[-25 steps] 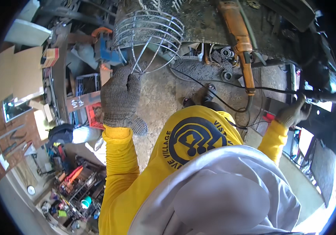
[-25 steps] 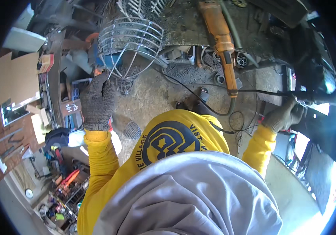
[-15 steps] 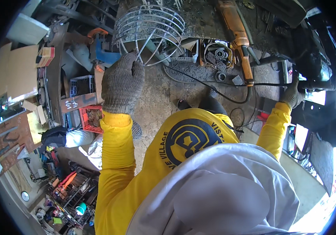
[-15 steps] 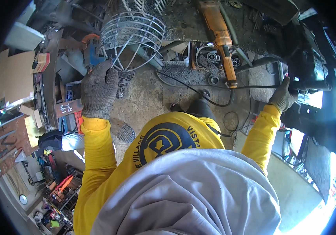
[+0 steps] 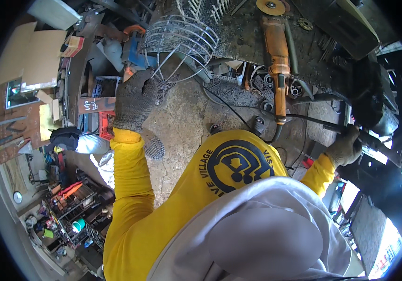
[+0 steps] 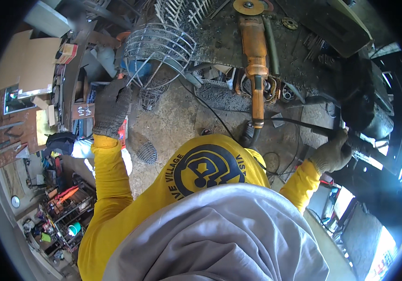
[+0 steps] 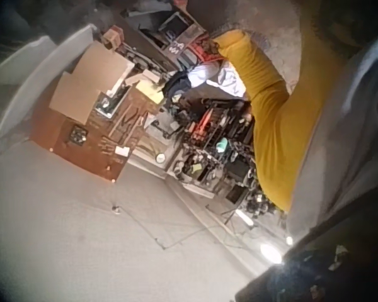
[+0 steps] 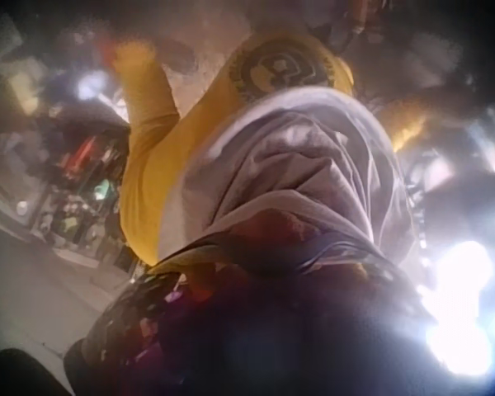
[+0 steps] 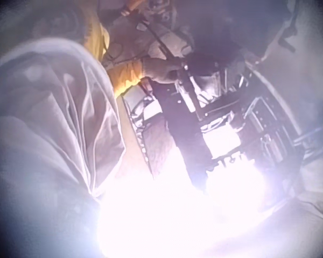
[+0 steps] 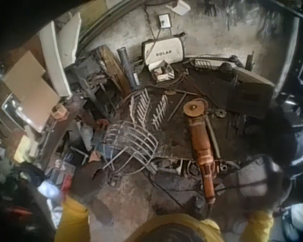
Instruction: The person smooths a metal piece with an angle grinder and then welds metal rods onto a wire structure using a welding torch.
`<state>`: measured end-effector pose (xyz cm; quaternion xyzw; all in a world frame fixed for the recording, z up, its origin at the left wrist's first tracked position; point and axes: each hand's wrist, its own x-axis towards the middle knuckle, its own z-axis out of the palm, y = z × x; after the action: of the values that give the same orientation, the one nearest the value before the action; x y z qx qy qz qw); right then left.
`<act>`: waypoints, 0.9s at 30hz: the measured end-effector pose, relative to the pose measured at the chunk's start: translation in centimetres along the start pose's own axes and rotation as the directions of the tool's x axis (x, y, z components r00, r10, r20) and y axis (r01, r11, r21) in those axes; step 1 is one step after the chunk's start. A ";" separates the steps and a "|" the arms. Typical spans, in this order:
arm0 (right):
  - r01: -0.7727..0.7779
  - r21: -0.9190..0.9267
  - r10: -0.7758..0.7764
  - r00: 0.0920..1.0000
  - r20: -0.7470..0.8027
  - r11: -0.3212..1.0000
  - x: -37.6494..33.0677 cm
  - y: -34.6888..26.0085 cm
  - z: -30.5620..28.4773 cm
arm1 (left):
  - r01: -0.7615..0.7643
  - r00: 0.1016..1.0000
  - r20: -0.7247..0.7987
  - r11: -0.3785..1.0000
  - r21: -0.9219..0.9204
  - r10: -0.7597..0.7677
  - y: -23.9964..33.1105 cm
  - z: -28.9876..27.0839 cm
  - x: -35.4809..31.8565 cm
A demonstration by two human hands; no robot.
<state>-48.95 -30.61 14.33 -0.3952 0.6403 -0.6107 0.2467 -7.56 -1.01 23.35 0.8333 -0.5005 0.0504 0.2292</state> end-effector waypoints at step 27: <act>-0.163 0.565 -0.130 0.887 0.442 0.809 0.0 -9.1 -1.9 | 0.038 0.998 0.049 0.999 0.002 -0.038 0.8 -0.3 0.7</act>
<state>-48.57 -28.96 23.44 -0.4268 0.3462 -0.6643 0.5067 -7.87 -1.79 24.14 0.8438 -0.4898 0.0258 0.2176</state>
